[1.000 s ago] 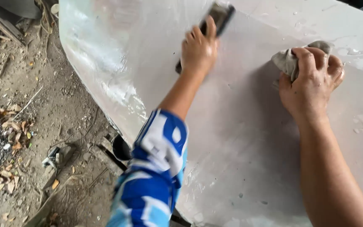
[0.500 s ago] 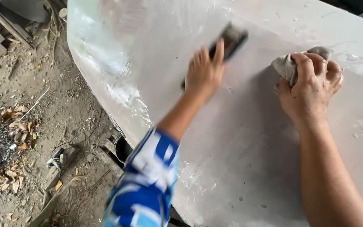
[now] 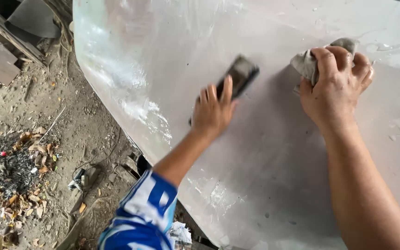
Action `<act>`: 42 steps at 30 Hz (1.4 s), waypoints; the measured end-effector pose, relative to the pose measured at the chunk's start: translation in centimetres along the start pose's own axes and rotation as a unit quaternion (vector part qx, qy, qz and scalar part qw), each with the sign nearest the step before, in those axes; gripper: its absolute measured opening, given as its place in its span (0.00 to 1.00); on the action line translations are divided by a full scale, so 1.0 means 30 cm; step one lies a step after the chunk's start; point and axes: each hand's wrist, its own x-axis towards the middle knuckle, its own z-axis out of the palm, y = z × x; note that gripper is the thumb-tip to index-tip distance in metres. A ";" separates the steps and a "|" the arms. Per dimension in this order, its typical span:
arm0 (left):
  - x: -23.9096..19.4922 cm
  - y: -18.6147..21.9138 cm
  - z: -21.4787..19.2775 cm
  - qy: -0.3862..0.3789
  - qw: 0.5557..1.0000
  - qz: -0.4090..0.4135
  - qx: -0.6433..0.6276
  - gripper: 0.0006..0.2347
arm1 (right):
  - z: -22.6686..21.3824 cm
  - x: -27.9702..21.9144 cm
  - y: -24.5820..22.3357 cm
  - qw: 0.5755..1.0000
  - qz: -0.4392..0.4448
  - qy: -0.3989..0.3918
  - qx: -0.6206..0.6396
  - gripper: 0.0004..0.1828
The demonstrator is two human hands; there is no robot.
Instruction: The person uses a sanding block to smooth the surface of a car hood, repeatedly wiping the area with a cloth to remove residue. The person occasionally dips the sanding block into a bucket of water to keep it wet during the process.
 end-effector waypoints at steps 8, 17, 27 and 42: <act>0.345 -0.184 0.254 -0.084 0.983 -0.156 0.047 0.29 | -0.011 0.010 -0.017 1.000 0.016 -0.016 0.007 0.27; -0.059 -0.095 0.021 -0.027 0.999 0.033 0.009 0.36 | 0.010 0.011 -0.002 1.000 0.015 -0.012 -0.007 0.26; -0.068 0.000 -0.047 -0.058 0.998 -0.015 0.012 0.36 | -0.003 0.004 -0.008 1.000 0.005 -0.005 0.003 0.25; -0.100 0.015 -0.046 -0.061 0.997 0.028 -0.043 0.35 | -0.007 0.007 -0.018 1.000 0.012 -0.006 0.007 0.25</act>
